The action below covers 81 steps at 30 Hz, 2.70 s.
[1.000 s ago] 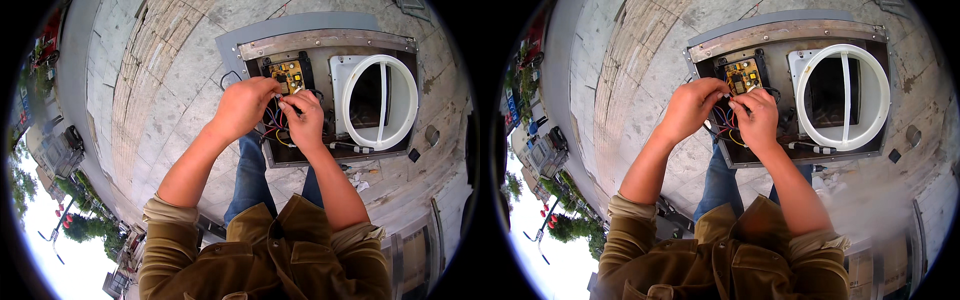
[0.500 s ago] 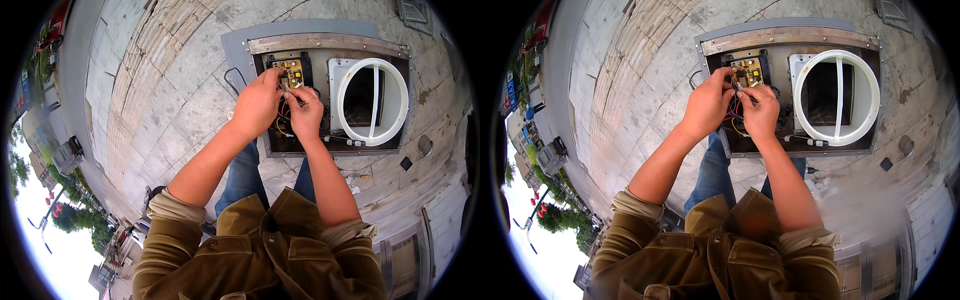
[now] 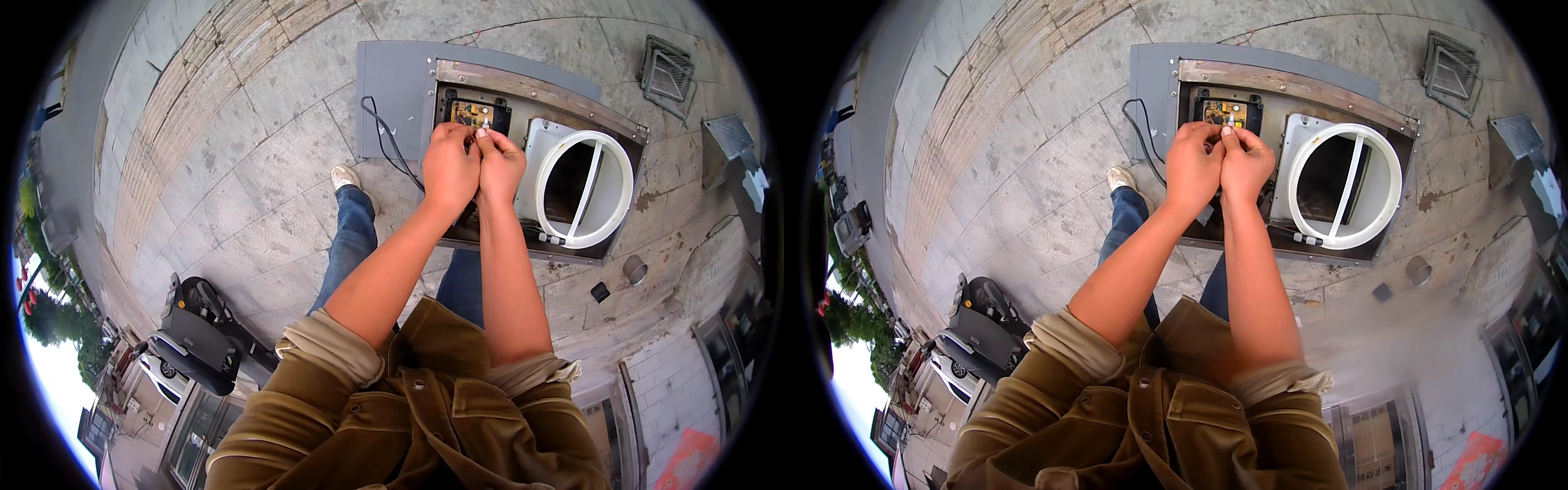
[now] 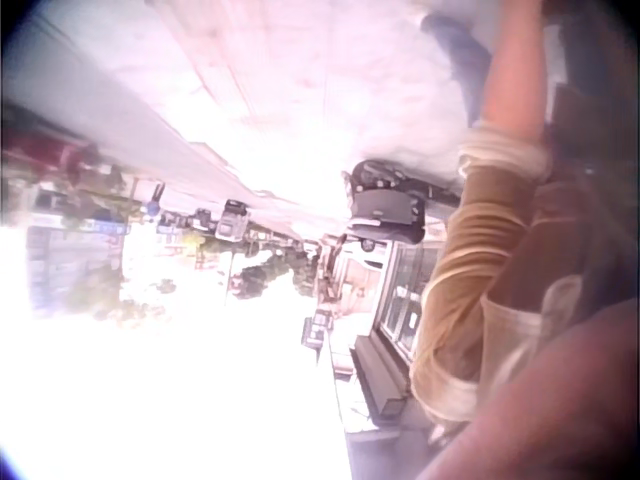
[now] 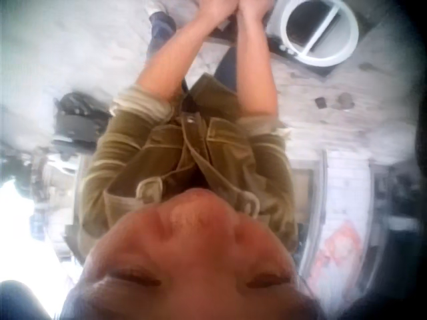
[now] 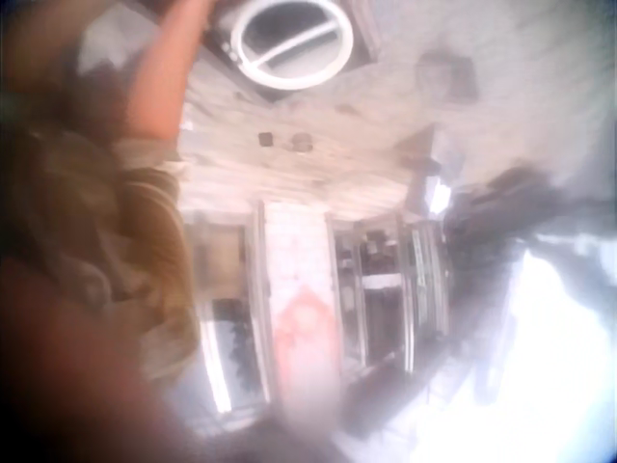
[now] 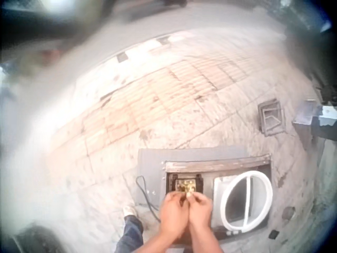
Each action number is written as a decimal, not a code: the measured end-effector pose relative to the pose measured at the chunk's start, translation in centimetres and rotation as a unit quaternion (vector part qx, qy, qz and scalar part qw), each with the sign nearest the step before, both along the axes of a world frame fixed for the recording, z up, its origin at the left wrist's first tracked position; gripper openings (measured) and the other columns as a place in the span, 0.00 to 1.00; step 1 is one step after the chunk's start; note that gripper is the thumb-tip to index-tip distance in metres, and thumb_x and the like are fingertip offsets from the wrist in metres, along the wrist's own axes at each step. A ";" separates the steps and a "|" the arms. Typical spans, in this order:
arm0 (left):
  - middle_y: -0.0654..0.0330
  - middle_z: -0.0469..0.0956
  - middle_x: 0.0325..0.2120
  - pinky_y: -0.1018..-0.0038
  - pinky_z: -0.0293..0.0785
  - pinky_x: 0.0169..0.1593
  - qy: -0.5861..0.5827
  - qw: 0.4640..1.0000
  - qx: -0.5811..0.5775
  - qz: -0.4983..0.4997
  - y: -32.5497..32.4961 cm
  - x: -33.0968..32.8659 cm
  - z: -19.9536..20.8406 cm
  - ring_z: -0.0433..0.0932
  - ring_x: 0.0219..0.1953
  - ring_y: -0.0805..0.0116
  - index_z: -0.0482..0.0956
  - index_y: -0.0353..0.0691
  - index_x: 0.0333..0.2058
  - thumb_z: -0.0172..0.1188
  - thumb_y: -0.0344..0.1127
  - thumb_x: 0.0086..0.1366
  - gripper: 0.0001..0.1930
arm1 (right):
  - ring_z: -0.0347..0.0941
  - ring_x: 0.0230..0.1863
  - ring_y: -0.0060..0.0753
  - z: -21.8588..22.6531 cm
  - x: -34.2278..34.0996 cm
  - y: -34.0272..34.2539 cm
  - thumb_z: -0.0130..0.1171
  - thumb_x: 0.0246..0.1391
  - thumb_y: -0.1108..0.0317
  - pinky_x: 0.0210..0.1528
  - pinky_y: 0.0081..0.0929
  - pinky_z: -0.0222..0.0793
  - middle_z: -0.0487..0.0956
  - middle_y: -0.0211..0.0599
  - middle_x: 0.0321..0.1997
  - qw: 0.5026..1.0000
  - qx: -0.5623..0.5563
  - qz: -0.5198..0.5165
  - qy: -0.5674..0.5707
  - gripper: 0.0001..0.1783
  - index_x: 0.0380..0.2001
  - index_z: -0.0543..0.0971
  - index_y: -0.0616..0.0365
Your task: The person works on the internal wiring of a gray metal electrical box placed on a tiled sidewalk. They use pliers to strip wire insulation and connect various colored wires to a circuit board inside the box. The person repeatedly strips, twists, and secures connections while kneeling on the ground.
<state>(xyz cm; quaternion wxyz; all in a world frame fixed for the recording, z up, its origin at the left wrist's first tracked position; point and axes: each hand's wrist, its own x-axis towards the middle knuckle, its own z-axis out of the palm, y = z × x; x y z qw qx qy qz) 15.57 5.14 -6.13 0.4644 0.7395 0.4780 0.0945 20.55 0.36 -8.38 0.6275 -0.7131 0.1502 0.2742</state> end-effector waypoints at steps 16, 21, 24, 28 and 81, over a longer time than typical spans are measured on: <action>0.49 0.79 0.33 0.58 0.75 0.38 0.005 0.998 0.048 -0.042 -0.6 -0.9 -0.3 0.78 0.34 0.46 0.77 0.35 0.35 0.57 0.25 0.59 0.05 | 0.80 0.30 0.32 5.0 5.7 0.8 0.63 0.49 0.72 0.36 0.27 0.74 0.84 0.44 0.33 0.863 -0.152 0.413 -0.247 0.13 0.40 0.82 0.63; 0.48 0.78 0.32 0.57 0.75 0.39 -0.007 0.999 0.032 -0.030 -0.5 -1.0 -0.3 0.78 0.35 0.46 0.78 0.35 0.35 0.58 0.25 0.59 0.05 | 0.79 0.26 0.25 2.6 5.7 -0.3 0.63 0.50 0.75 0.33 0.23 0.75 0.83 0.41 0.28 0.897 -0.119 0.408 -0.119 0.09 0.35 0.82 0.68; 0.48 0.78 0.32 0.58 0.75 0.39 0.000 0.999 0.020 -0.027 -0.5 -1.0 -0.1 0.78 0.35 0.46 0.78 0.35 0.35 0.58 0.25 0.59 0.05 | 0.78 0.27 0.22 2.9 4.8 -0.6 0.63 0.51 0.76 0.31 0.20 0.74 0.82 0.38 0.27 0.929 -0.095 0.350 -0.075 0.08 0.34 0.82 0.70; 0.48 0.79 0.32 0.61 0.75 0.38 -0.025 1.000 -0.005 0.005 -0.4 -0.9 0.2 0.79 0.35 0.47 0.78 0.38 0.37 0.59 0.24 0.59 0.07 | 0.78 0.26 0.21 3.5 4.6 -0.8 0.63 0.52 0.77 0.30 0.19 0.74 0.83 0.38 0.28 0.933 -0.091 0.340 -0.073 0.08 0.35 0.81 0.70; 0.56 0.80 0.33 0.62 0.76 0.37 -0.046 0.996 0.031 -0.064 -0.6 -2.0 -0.5 0.79 0.34 0.51 0.80 0.42 0.38 0.57 0.25 0.60 0.08 | 0.73 0.49 0.32 10.7 -1.0 -3.9 0.59 0.52 0.72 0.52 0.35 0.69 0.76 0.37 0.47 0.960 0.075 0.108 0.247 0.19 0.49 0.71 0.61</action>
